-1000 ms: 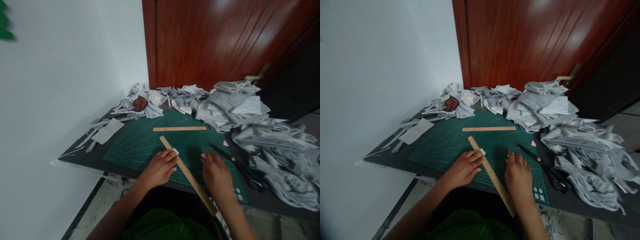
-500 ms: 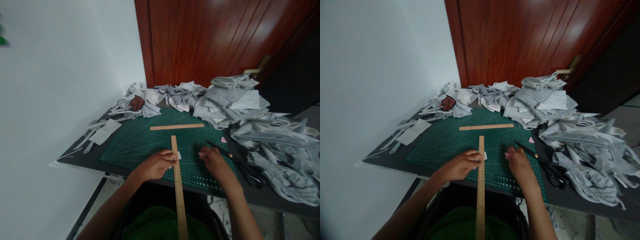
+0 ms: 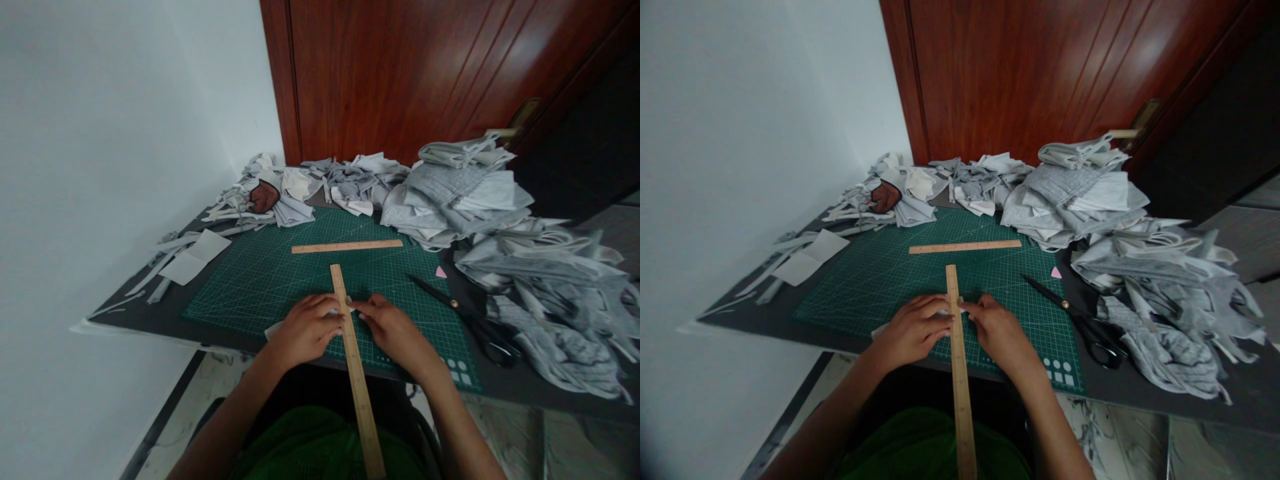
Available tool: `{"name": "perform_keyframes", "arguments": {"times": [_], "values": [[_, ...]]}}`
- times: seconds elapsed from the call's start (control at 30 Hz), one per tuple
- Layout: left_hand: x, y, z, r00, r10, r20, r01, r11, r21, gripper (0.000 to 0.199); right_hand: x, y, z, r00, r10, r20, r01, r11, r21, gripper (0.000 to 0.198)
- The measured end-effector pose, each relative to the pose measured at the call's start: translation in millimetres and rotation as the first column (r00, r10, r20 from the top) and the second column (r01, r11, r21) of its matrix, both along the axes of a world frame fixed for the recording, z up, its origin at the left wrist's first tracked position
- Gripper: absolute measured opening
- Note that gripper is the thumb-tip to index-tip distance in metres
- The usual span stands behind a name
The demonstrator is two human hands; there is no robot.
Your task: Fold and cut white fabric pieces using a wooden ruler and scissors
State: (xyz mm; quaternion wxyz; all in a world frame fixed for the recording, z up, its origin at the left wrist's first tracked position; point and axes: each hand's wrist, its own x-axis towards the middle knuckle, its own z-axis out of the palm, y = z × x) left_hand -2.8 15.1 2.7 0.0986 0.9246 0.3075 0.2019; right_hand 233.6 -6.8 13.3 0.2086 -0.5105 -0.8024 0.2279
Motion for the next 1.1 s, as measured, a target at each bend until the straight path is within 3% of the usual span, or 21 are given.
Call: {"name": "perform_keyframes", "arguments": {"times": [0.1, 0.43, 0.6, 0.83, 1.0, 1.1], "values": [[0, 1, -1.2, 1.000, -0.013, -0.001, 0.013, 1.000, 0.015, 0.020, -4, 1, 0, 0.996, -0.038, 0.079, 0.038, 0.999, 0.009, 0.048], [11, -9, 5.2, 0.988, 0.039, -0.150, -0.032, 0.998, 0.052, 0.021, -5, -4, -2, 0.998, -0.046, 0.044, 0.050, 0.995, -0.089, 0.048], [16, -18, 5.0, 0.987, 0.078, -0.141, -0.065, 0.993, 0.094, 0.028, -2, -4, -4, 0.999, -0.027, 0.019, 0.029, 0.995, -0.100, 0.049], [21, -25, -5.0, 0.985, 0.114, -0.130, -0.097, 0.986, 0.133, 0.034, 0, 4, -13, 0.983, -0.098, -0.158, 0.092, 0.995, -0.041, 0.040], [17, -15, 0.7, 1.000, 0.008, -0.019, -0.008, 1.000, 0.023, 0.026, -2, 12, -11, 0.921, -0.234, -0.311, 0.231, 0.972, -0.048, 0.014], [11, -10, 3.1, 0.999, -0.043, 0.003, 0.043, 0.999, -0.018, 0.022, -2, 15, -13, 0.883, -0.260, -0.390, 0.266, 0.963, -0.040, 0.019]]}}
